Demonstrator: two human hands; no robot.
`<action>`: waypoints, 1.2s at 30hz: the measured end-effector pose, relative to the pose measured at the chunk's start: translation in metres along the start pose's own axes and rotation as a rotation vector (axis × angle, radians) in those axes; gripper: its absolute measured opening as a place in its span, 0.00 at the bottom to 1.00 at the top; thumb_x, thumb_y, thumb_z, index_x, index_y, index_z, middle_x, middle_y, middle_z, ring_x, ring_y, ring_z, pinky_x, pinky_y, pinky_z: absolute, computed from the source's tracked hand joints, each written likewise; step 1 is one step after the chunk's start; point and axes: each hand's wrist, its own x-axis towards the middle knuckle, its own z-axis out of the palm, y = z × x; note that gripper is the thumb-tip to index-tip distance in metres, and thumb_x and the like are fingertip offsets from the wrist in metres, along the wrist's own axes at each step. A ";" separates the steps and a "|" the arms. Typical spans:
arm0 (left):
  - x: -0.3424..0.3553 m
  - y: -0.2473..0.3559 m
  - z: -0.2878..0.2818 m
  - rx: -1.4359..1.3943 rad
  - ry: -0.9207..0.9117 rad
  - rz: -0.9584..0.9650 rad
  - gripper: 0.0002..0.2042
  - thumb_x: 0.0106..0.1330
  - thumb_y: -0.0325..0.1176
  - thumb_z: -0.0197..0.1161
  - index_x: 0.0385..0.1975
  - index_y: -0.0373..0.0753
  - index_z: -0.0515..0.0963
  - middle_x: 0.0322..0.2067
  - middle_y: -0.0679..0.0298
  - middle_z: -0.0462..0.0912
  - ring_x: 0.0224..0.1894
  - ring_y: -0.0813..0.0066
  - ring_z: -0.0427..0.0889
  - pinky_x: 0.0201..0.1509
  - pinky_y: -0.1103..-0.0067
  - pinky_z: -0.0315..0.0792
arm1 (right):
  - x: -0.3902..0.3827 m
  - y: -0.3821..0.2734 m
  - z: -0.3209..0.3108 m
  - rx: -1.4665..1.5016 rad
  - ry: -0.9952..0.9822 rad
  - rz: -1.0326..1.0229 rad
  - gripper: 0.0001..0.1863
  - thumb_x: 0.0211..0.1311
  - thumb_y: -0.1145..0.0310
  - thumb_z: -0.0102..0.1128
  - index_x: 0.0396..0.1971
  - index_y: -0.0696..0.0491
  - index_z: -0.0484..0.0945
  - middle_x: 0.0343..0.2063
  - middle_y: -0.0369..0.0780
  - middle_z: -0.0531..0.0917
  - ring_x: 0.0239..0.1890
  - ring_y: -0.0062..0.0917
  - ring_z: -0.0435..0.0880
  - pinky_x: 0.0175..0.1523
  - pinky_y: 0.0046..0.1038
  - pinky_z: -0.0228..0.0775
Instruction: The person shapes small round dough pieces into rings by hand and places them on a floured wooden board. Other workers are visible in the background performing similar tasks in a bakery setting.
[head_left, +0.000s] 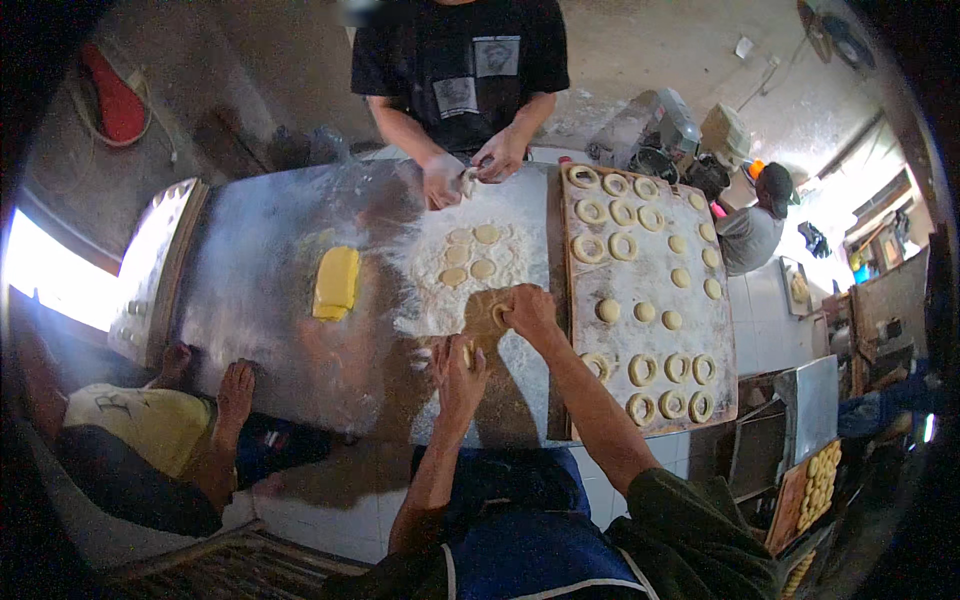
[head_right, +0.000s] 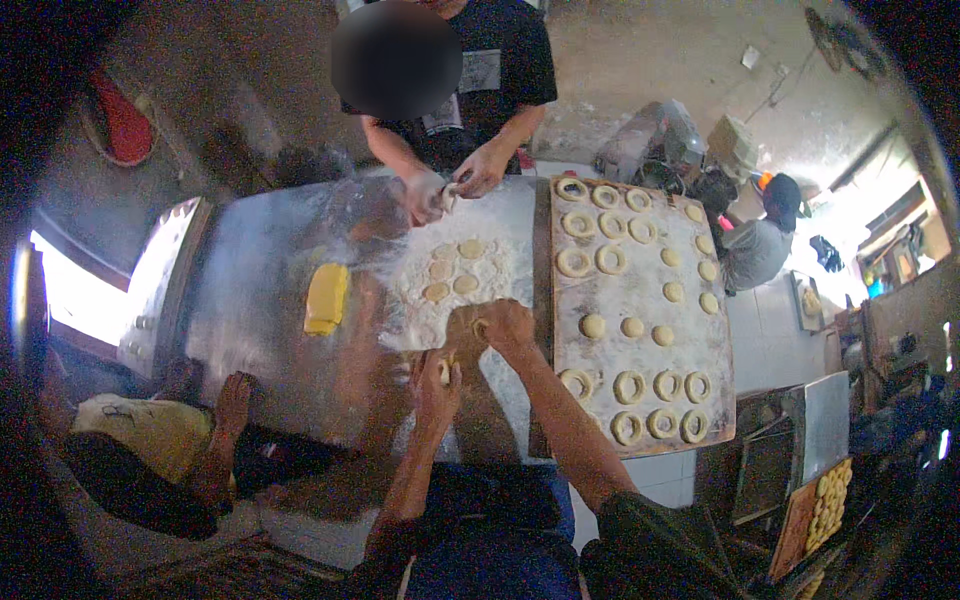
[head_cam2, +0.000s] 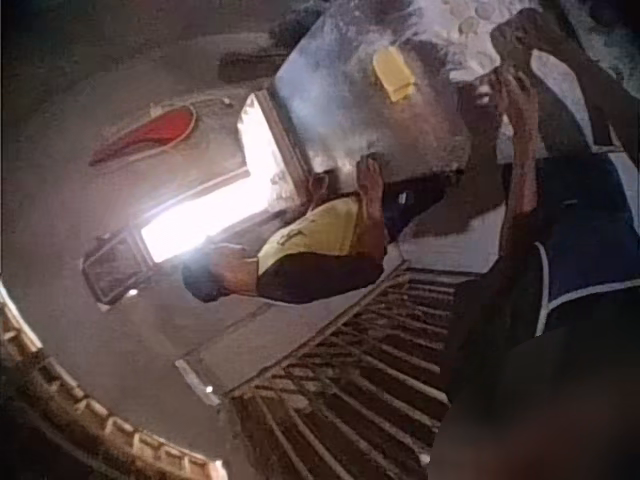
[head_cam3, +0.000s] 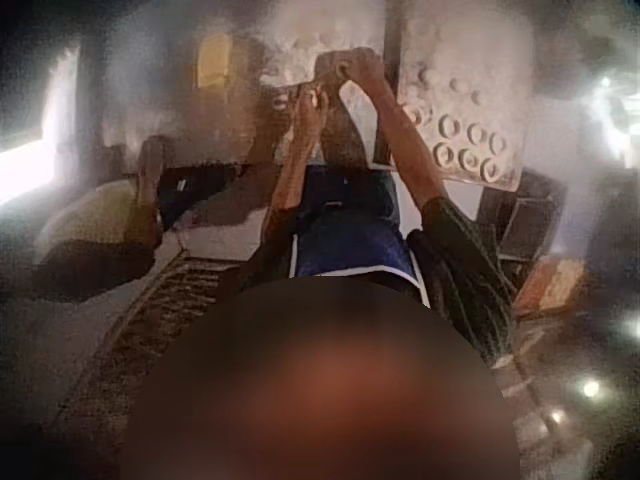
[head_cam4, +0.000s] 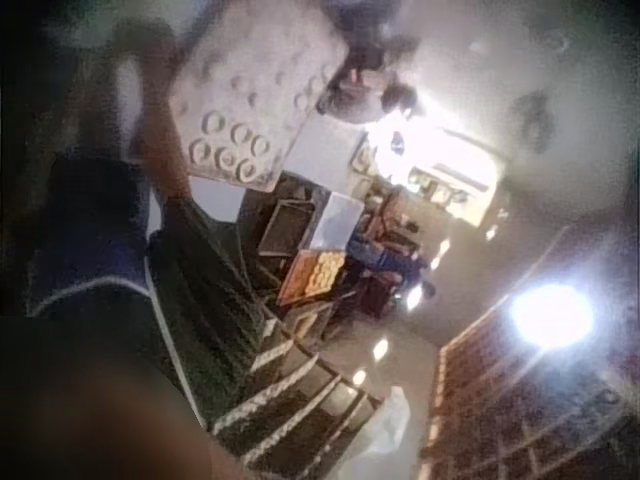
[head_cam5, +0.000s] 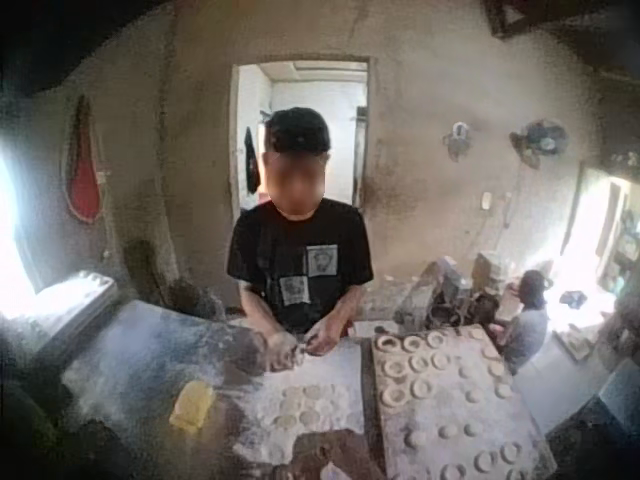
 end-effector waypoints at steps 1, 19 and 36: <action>0.003 0.002 0.000 -0.031 -0.090 -0.139 0.14 0.64 0.31 0.61 0.47 0.35 0.74 0.42 0.49 0.78 0.51 0.51 0.76 0.60 0.58 0.65 | -0.007 0.001 -0.001 -0.005 0.013 0.057 0.17 0.43 0.62 0.72 0.20 0.60 0.76 0.25 0.48 0.82 0.31 0.39 0.84 0.36 0.36 0.76; 0.007 0.070 0.033 -1.288 -0.350 -0.616 0.15 0.66 0.24 0.58 0.50 0.40 0.66 0.37 0.63 0.79 0.40 0.73 0.79 0.41 0.79 0.74 | -0.106 -0.006 -0.090 1.081 -0.139 0.227 0.24 0.58 0.77 0.62 0.53 0.56 0.64 0.39 0.40 0.77 0.35 0.21 0.79 0.41 0.24 0.74; -0.023 0.169 0.121 -0.570 -0.366 0.103 0.16 0.73 0.45 0.46 0.44 0.37 0.62 0.29 0.55 0.72 0.32 0.69 0.75 0.33 0.70 0.67 | -0.158 0.076 -0.149 0.796 0.153 0.540 0.37 0.71 0.45 0.37 0.15 0.64 0.72 0.11 0.43 0.73 0.15 0.28 0.72 0.25 0.35 0.63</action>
